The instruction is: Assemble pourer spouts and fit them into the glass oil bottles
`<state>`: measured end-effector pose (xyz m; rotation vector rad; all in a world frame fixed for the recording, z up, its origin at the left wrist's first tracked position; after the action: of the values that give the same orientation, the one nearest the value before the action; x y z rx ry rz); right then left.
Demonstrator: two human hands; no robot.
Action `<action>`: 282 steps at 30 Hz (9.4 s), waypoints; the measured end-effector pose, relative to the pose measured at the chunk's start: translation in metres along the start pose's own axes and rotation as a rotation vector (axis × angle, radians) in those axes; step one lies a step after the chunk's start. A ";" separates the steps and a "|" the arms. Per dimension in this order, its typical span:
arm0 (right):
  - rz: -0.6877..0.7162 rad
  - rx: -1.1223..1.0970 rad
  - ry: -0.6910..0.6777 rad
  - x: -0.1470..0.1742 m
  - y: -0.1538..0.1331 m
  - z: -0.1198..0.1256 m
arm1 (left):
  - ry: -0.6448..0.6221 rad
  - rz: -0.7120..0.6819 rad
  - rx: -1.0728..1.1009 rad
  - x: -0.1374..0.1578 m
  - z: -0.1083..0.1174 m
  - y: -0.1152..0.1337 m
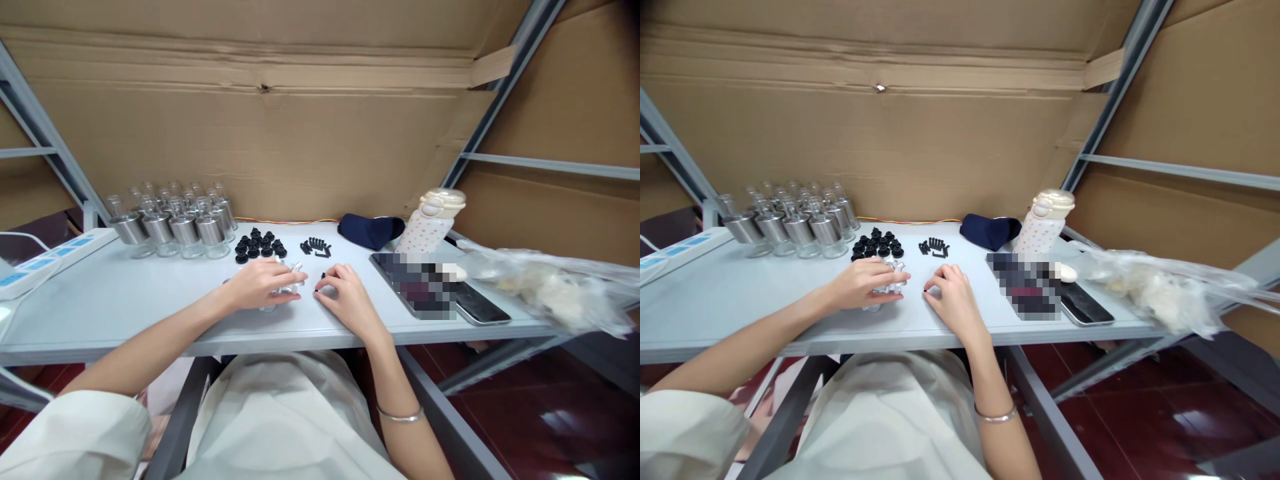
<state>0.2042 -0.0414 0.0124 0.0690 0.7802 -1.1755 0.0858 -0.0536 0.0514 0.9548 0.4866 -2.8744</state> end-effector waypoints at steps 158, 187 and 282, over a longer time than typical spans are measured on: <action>-0.319 -1.069 0.398 0.008 -0.005 0.000 | 0.417 0.147 0.323 0.014 0.043 -0.009; -0.260 -1.067 0.173 -0.002 -0.016 -0.018 | -0.008 0.475 0.761 -0.004 0.008 -0.038; -0.257 -1.168 0.559 0.016 0.004 0.004 | -0.009 1.187 -0.113 0.102 0.070 -0.190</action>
<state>0.2122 -0.0540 0.0042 -0.7142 1.9134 -0.7749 -0.0680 0.1069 0.0963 0.7980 0.0165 -1.7520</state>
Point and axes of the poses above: each hand's wrist, its own x-axis away from the middle knuckle, its own z-axis out of the back of the hand, y = z × x, the point moved 10 cm from there along -x, towards the middle knuckle, and after that the axes turned 3 degrees about x, right-handed, at the moved point
